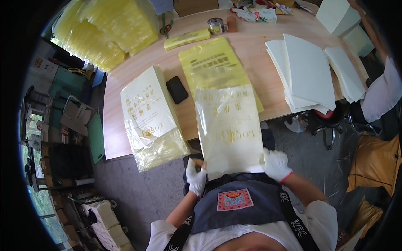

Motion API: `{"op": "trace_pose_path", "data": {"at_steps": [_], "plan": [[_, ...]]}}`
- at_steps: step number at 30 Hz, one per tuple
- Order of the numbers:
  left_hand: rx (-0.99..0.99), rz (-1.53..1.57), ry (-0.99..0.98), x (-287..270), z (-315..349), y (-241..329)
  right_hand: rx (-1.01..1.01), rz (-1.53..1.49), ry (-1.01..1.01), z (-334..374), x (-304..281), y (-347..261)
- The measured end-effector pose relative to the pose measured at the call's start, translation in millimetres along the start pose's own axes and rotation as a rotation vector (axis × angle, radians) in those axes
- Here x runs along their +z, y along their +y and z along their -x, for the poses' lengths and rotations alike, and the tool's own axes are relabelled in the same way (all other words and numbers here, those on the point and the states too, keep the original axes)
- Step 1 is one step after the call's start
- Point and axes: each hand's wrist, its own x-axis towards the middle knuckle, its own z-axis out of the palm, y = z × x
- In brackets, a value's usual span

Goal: The person repeatedly picks up white books, places them into yellow plastic sleeves, and stacks the packaged books on the table. The process is performed one at a time in a repetitive loop.

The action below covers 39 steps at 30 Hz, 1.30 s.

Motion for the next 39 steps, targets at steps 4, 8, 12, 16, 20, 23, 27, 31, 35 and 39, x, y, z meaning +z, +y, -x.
{"op": "trace_pose_path", "data": {"at_steps": [4,8,12,16,20,23,27,31,35,39], "plan": [[-0.037,0.19,-0.384,-40.6,53.2,5.5,-0.142,0.171,0.081,61.0,5.8,-11.8],[0.179,-0.183,-0.552,-40.0,29.8,9.3,-0.231,0.014,0.084,54.7,2.4,-17.7],[0.09,-0.085,-0.146,0.9,-28.2,21.8,-0.014,-0.06,0.066,-12.1,-11.7,1.8],[0.394,-0.515,-0.328,-14.4,-13.7,-21.7,0.06,-0.011,-0.104,10.7,9.8,13.1],[-0.199,0.221,-0.279,-29.1,3.1,-75.4,0.239,-0.254,-0.06,12.1,5.9,31.4],[-0.492,0.328,-0.191,6.9,-32.0,-71.0,0.402,-0.613,0.135,-24.2,46.2,73.8],[-0.231,0.205,-0.29,40.2,-76.7,-28.6,0.58,-1.611,-0.284,-67.6,112.1,56.7],[0.337,-0.175,-0.161,-22.7,-84.9,73.3,0.351,-1.873,-0.6,-106.9,93.8,-25.2],[0.33,0.121,0.178,-104.2,-89.0,73.4,0.063,-1.933,-0.578,-189.1,63.5,-121.9],[0.184,0.289,0.426,-175.8,-139.0,50.1,0.003,-1.721,-0.38,-268.9,68.4,-191.6]]}}
